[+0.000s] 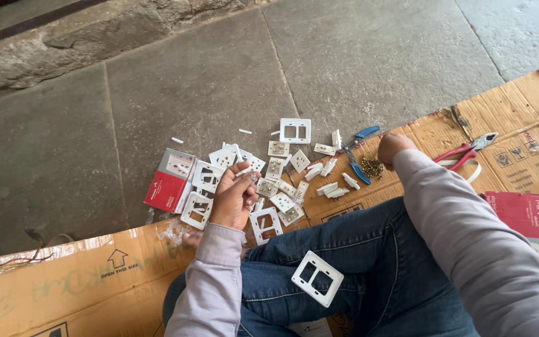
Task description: The person is assembling electrical switches by hand. They insert individual switch and socket components into plastic mounting frames and handle small screws while sitting on the floor.
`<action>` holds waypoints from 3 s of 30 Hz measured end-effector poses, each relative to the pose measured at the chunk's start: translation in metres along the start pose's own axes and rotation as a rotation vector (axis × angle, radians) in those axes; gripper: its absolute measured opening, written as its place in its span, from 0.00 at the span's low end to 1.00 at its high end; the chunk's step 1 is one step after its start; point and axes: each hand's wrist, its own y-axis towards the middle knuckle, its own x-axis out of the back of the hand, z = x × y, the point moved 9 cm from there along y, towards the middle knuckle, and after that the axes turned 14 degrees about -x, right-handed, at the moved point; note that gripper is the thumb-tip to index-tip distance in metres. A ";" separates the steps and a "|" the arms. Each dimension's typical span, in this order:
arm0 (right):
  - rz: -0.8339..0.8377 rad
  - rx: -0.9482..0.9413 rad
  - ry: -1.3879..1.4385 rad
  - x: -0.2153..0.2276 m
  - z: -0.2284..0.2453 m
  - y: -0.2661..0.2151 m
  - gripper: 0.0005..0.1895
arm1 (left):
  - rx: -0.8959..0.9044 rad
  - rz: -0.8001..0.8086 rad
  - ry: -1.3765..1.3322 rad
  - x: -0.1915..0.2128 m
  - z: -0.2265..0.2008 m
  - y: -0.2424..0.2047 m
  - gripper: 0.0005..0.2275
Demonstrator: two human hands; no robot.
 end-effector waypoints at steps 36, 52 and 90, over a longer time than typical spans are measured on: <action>-0.431 0.915 0.016 0.077 0.246 -0.264 0.45 | -0.392 -0.378 0.643 0.235 -0.136 -0.184 0.14; -0.346 0.757 0.807 0.115 0.217 -0.185 0.11 | 0.158 -0.325 1.370 0.371 0.018 -0.311 0.13; -0.008 1.085 0.726 0.051 0.326 -0.290 0.15 | -0.216 0.236 1.689 0.316 0.041 -0.067 0.14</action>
